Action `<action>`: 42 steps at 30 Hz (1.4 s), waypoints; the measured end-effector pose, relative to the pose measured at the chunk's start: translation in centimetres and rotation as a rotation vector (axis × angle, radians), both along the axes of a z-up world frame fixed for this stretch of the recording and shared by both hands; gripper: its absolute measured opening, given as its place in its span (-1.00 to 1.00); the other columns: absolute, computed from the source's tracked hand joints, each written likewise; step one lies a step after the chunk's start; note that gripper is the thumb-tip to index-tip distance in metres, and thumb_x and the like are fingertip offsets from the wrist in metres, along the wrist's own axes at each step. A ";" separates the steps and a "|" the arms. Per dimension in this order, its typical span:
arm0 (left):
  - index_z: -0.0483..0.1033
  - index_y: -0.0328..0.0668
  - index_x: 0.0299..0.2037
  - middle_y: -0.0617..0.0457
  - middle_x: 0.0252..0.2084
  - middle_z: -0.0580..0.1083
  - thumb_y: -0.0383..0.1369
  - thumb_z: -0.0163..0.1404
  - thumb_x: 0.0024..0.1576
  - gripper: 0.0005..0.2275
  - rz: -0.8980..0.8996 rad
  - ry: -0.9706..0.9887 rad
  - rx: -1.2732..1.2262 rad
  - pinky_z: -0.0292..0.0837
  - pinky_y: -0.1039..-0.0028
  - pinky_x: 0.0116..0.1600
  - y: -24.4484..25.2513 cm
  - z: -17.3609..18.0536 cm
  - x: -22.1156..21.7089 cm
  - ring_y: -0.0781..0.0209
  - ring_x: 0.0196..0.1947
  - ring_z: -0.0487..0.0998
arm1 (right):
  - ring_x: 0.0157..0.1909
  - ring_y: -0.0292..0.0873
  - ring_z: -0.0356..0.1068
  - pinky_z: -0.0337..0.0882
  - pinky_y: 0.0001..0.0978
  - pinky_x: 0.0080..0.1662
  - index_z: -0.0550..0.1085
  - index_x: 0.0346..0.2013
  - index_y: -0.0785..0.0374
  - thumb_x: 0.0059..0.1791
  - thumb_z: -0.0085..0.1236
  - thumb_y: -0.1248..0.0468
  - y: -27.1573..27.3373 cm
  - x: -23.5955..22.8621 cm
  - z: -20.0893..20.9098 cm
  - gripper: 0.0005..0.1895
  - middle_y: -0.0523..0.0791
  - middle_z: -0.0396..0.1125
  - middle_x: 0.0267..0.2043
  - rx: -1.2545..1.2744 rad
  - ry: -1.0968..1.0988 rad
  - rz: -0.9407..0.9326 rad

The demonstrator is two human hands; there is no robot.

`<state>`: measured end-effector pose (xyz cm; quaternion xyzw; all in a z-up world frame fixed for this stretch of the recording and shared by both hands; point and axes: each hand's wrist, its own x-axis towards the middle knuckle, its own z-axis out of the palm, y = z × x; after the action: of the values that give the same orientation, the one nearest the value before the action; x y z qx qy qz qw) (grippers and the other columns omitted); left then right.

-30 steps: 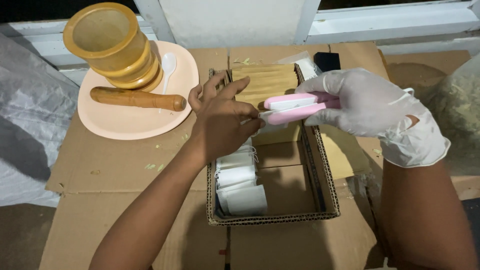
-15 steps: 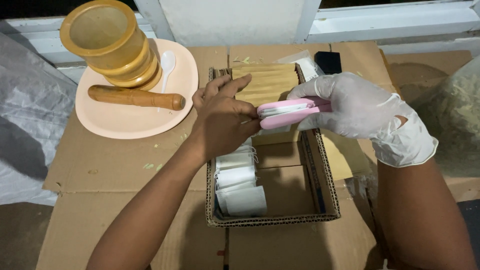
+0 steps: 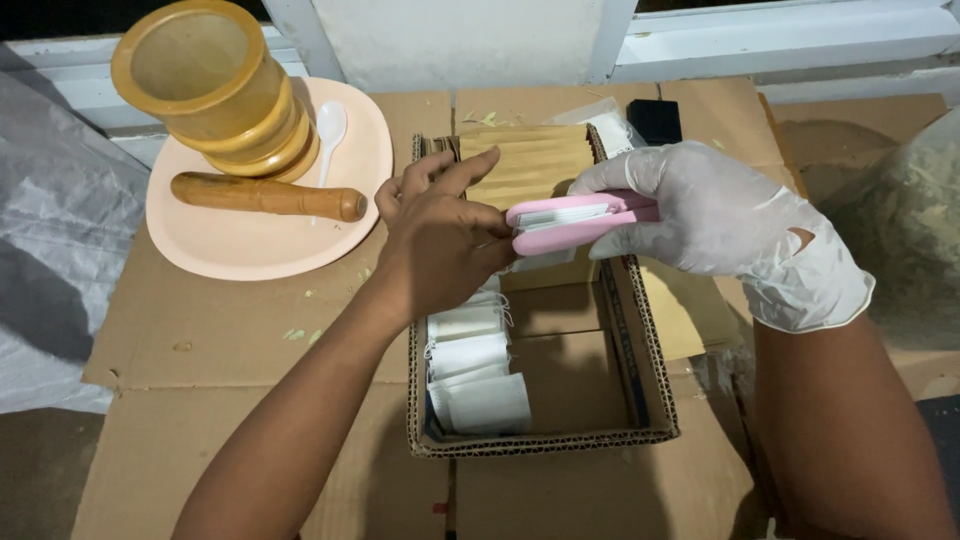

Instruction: The person places small tea bags into brown envelopes, sometimes using a small pink heating tool to seal the envelopes.

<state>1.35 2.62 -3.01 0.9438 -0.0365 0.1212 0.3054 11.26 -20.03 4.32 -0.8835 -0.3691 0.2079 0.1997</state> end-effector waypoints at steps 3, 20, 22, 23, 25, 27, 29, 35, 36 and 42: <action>0.71 0.30 -0.50 0.12 0.38 0.29 -0.08 0.21 -0.05 -0.91 0.019 0.042 -0.030 -0.25 0.05 0.21 -0.1 0.3 -0.1 -0.17 0.39 0.00 | -0.27 -0.32 0.46 0.37 -0.46 -0.16 0.57 -0.02 -0.05 -0.15 0.30 0.15 -0.4 0.5 -0.6 -0.61 -0.33 0.53 -0.25 0.076 -0.019 0.080; 0.73 0.29 -0.44 0.11 0.38 0.29 -0.11 0.24 -0.06 -0.92 0.012 0.065 -0.029 -0.24 0.05 0.23 -0.2 0.6 -0.2 -0.16 0.38 0.01 | -0.30 -0.32 0.43 0.34 -0.46 -0.21 0.58 -0.05 -0.04 -0.15 0.33 0.12 0.0 0.5 -0.5 -0.63 -0.34 0.51 -0.28 0.071 -0.047 0.134; 0.72 0.29 -0.45 0.10 0.37 0.30 -0.10 0.24 -0.07 -0.92 0.011 0.052 -0.021 -0.24 0.06 0.22 -0.1 0.4 0.0 -0.15 0.37 0.02 | -0.30 -0.32 0.43 0.33 -0.47 -0.21 0.59 -0.06 -0.04 -0.15 0.33 0.13 0.1 0.4 -0.4 -0.65 -0.34 0.51 -0.29 0.075 -0.028 0.125; 0.72 0.28 -0.47 0.10 0.37 0.30 -0.09 0.24 -0.07 -0.91 0.010 0.043 -0.014 -0.24 0.07 0.21 0.0 0.2 0.0 -0.15 0.36 0.03 | -0.31 -0.33 0.43 0.33 -0.48 -0.22 0.59 -0.07 -0.03 -0.14 0.33 0.14 0.1 0.3 -0.4 -0.66 -0.33 0.51 -0.30 0.079 -0.006 0.116; 0.73 0.30 -0.43 0.11 0.36 0.31 -0.08 0.24 -0.07 -0.91 0.012 0.044 0.000 -0.24 0.06 0.21 0.0 0.1 0.0 -0.14 0.36 0.03 | -0.32 -0.32 0.42 0.32 -0.48 -0.23 0.60 -0.08 -0.02 -0.14 0.32 0.16 0.2 0.4 -0.7 -0.67 -0.32 0.50 -0.30 0.095 0.007 0.123; 0.73 0.32 -0.39 0.13 0.36 0.31 -0.07 0.25 -0.06 -0.89 0.013 0.045 0.013 -0.23 0.06 0.21 0.1 0.1 0.0 -0.14 0.36 0.04 | -0.33 -0.31 0.41 0.31 -0.47 -0.24 0.60 -0.09 0.00 -0.13 0.31 0.17 0.2 0.4 -0.8 -0.69 -0.31 0.50 -0.31 0.112 0.018 0.129; 0.72 0.29 -0.43 0.10 0.36 0.32 -0.12 0.27 -0.08 -0.92 0.004 0.036 -0.006 -0.25 0.04 0.20 0.1 0.0 0.0 -0.15 0.36 0.03 | -0.32 -0.31 0.41 0.32 -0.47 -0.23 0.60 -0.07 0.00 -0.13 0.31 0.16 0.2 0.3 -0.7 -0.67 -0.31 0.50 -0.29 0.131 0.024 0.126; 0.71 0.29 -0.49 0.11 0.34 0.34 -0.10 0.26 -0.08 -0.93 0.008 0.042 0.019 -0.23 0.04 0.19 0.0 0.0 0.0 -0.16 0.36 0.04 | -0.37 -0.27 0.34 0.24 -0.43 -0.27 0.59 -0.11 0.00 -0.10 0.25 0.10 0.1 0.5 -0.9 -0.73 -0.29 0.44 -0.37 0.140 -0.030 0.182; 0.71 0.29 -0.49 0.11 0.34 0.34 -0.10 0.26 -0.08 -0.93 0.009 0.043 0.018 -0.23 0.04 0.19 0.0 0.0 0.0 -0.16 0.36 0.04 | -0.37 -0.27 0.34 0.24 -0.43 -0.27 0.59 -0.11 0.00 -0.10 0.25 0.10 0.1 0.6 -1.1 -0.73 -0.29 0.44 -0.37 0.140 -0.029 0.182; 0.66 0.22 -0.17 0.01 0.37 0.27 -0.08 0.33 -0.18 -0.65 0.031 0.014 0.035 -0.19 -0.07 0.20 -0.3 0.4 -0.4 -0.17 0.37 0.02 | -0.35 -0.28 0.36 0.25 -0.43 -0.25 0.60 -0.11 0.00 -0.08 0.23 0.16 0.8 0.4 -1.1 -0.75 -0.31 0.47 -0.35 0.098 -0.038 0.067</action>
<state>0.91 2.27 -2.58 0.9503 -0.0220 0.1184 0.2872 11.62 -19.23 3.19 -0.8635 -0.4121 0.1796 0.2286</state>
